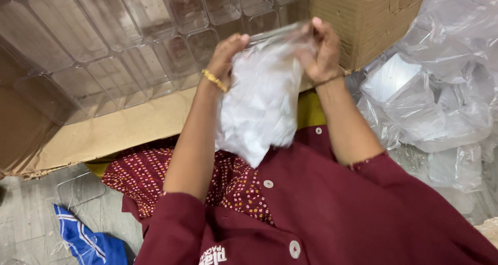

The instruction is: The person sits on the floor in front of an open cardboard box and packs clear plastic containers into white plastic bags one at a time, then places each bagged container back into the box. They open a bag, insert a container, and set the filled bag aside with the others.

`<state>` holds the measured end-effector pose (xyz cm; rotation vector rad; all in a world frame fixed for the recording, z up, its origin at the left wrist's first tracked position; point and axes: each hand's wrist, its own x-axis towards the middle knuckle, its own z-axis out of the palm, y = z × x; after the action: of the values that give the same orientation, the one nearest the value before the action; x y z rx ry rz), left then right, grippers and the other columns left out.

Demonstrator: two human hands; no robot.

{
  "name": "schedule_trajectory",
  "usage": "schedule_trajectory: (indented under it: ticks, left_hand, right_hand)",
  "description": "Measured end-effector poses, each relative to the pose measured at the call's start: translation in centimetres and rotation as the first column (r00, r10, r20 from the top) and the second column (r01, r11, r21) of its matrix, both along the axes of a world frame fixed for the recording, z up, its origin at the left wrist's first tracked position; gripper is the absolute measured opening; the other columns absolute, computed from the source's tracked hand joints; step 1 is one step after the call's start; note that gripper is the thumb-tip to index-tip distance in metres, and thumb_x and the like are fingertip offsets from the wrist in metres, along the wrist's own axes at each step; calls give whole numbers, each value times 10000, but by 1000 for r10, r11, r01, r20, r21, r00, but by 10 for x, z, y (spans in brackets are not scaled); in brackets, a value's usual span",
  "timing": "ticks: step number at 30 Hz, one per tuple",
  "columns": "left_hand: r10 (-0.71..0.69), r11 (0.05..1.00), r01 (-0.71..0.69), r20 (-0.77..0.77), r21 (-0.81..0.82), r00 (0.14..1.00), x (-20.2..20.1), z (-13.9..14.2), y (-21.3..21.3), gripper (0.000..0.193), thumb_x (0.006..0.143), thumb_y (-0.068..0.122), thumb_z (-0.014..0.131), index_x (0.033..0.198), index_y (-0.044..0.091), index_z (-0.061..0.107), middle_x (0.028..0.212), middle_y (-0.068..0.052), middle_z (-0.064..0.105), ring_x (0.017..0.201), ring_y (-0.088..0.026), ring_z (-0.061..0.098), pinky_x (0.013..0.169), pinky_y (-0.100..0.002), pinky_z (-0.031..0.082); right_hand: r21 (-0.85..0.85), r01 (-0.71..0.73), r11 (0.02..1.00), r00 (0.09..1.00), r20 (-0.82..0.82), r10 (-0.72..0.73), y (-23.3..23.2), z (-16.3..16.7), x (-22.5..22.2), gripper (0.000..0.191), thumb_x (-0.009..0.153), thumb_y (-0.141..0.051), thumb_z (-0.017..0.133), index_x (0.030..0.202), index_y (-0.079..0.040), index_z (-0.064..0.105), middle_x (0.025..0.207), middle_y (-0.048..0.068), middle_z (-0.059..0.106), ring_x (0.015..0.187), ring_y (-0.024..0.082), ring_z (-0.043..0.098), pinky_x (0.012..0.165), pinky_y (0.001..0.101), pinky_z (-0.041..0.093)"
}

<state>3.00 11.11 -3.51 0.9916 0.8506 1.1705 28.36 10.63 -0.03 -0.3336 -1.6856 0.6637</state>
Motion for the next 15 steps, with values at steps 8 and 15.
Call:
schedule_trajectory:
  ticks: [8, 15]
  left_hand:
    - [344, 911, -348, -875, 223, 340, 36, 8, 44, 273, 889, 309, 684, 1052, 99, 745, 1032, -239, 710, 981, -425, 680, 847, -494, 542]
    - [345, 921, -311, -863, 235, 368, 43, 11, 44, 227, 939, 279, 632, 1036, 100, 732, 1026, -229, 713, 997, -429, 671, 846, -508, 539]
  right_hand:
    - [-36, 653, 756, 623, 594, -509, 71, 13, -41, 242, 930, -29, 687, 1140, -108, 777, 1010, 164, 679, 925, 331, 665, 843, 436, 546]
    - [98, 623, 776, 581, 605, -543, 52, 9, -45, 393, 877, 97, 561, 1196, -56, 731, 1047, 231, 648, 969, 420, 644, 870, 469, 521]
